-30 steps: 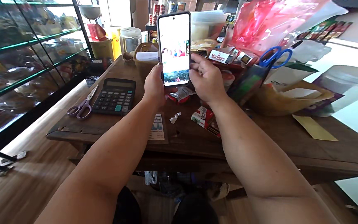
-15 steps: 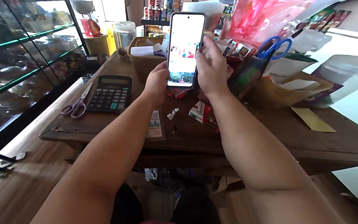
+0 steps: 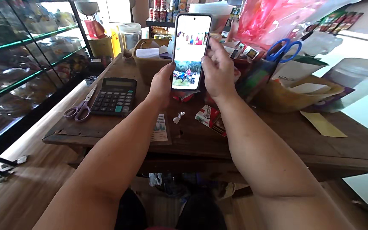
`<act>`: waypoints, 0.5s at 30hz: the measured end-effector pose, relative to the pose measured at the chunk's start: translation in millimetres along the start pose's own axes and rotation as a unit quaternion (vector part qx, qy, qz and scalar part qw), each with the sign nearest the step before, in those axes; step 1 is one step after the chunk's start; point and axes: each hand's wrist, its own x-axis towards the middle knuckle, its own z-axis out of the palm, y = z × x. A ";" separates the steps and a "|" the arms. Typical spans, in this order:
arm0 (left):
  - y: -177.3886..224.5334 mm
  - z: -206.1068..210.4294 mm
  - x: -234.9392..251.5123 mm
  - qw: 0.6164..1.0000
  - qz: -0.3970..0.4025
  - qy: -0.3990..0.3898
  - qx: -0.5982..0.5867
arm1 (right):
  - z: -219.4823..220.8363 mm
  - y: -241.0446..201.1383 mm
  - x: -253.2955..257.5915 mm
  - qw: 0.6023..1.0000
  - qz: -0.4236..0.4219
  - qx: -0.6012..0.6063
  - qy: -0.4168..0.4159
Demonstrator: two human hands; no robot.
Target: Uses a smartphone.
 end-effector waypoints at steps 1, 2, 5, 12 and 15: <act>0.3 0.2 -0.5 1.000 0.000 0.000 0.000 | -0.1 0.0 0.0 1.000 -0.001 0.001 0.000; 0.6 0.1 -0.7 1.000 0.001 -0.002 0.001 | -0.1 -0.1 0.0 1.000 -0.001 0.001 -0.001; 0.9 -0.7 -0.9 1.000 0.005 -0.010 0.007 | -0.5 -0.7 -0.1 1.000 -0.002 0.002 -0.003; 1.1 0.6 -1.1 1.000 0.001 -0.008 -0.006 | -2.4 -10.0 -4.1 1.000 0.015 -0.011 -0.012; 0.6 -0.1 -0.8 1.000 0.005 -0.012 -0.003 | -2.0 -10.3 -3.7 1.000 0.019 -0.007 -0.012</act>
